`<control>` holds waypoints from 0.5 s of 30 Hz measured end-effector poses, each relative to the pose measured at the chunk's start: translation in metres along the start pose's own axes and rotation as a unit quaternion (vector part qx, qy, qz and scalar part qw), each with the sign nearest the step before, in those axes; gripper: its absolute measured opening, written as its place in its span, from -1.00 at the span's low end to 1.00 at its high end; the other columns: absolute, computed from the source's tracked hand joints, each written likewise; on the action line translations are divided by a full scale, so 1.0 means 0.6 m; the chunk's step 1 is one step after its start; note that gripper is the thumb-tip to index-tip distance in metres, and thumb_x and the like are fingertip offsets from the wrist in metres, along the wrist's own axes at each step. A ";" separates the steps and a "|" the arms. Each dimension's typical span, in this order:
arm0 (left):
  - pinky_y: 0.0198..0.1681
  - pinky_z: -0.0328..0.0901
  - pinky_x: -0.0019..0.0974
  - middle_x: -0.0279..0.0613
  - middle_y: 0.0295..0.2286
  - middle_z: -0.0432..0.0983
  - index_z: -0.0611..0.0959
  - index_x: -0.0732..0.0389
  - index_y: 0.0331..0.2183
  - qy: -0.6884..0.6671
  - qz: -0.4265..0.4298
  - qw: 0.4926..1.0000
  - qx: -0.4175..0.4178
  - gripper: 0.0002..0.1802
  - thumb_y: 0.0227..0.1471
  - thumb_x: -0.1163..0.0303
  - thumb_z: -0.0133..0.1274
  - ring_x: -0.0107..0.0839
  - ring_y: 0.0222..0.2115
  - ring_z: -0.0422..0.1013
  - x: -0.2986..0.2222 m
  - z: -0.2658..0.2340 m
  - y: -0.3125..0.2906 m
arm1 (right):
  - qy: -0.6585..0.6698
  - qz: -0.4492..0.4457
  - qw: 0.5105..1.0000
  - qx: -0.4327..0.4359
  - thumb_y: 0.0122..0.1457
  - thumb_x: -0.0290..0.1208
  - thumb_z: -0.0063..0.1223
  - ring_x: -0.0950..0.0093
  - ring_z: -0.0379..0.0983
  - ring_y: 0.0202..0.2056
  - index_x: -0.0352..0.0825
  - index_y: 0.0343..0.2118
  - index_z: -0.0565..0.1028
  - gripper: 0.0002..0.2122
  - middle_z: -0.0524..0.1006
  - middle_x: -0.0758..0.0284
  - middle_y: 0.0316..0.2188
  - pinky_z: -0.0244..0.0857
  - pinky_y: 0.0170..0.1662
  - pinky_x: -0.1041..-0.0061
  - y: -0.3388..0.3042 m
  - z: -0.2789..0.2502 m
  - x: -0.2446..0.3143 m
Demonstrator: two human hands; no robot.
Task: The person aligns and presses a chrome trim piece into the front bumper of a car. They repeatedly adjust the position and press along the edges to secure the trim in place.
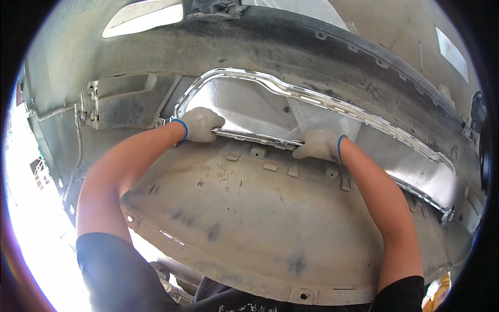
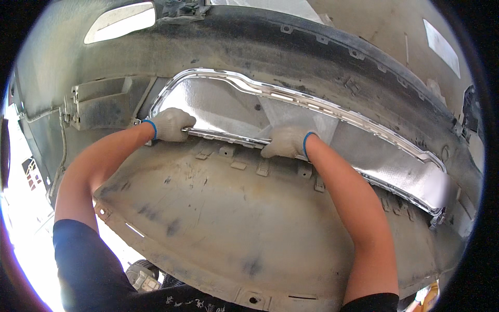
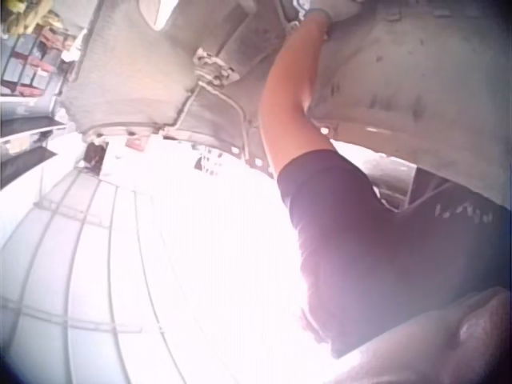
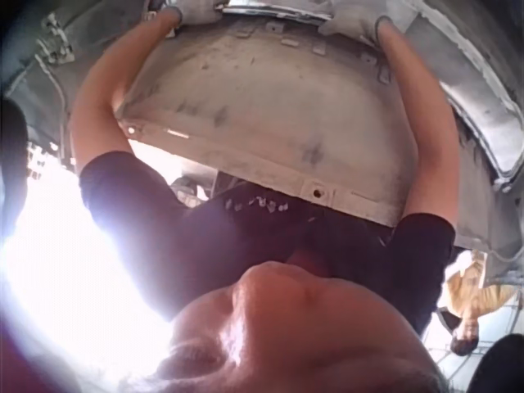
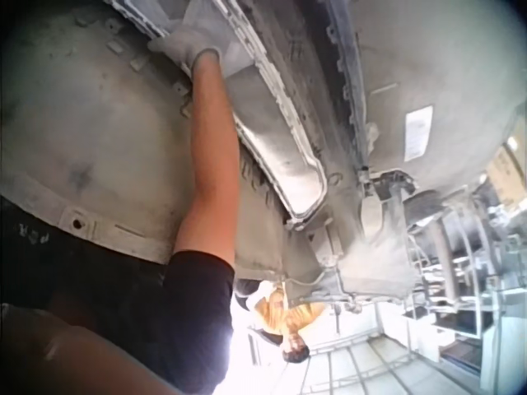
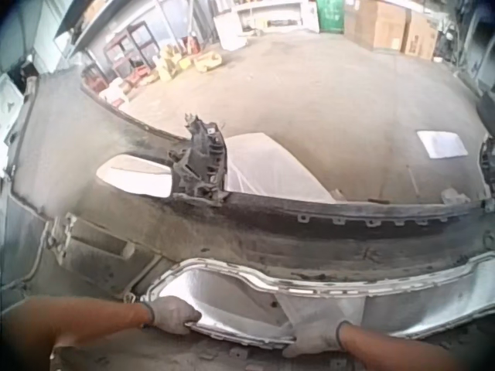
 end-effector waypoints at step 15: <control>-0.15 0.38 0.05 0.05 -0.30 0.60 0.63 0.16 -0.26 0.006 0.051 0.998 -0.040 -0.61 -0.19 0.20 0.17 0.07 -0.22 0.52 0.005 0.001 0.023 | -0.076 -0.021 0.991 -0.105 0.05 0.21 0.10 0.16 0.57 -0.09 -0.34 -0.07 0.63 -0.36 0.63 0.01 -0.17 0.38 0.00 0.16 -0.094 -0.055 0.037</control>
Point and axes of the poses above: each hand's wrist, its own y-axis towards the middle knuckle, its own z-axis out of the palm, x = y × z, the point moved 6 cm from there along y, towards the middle knuckle
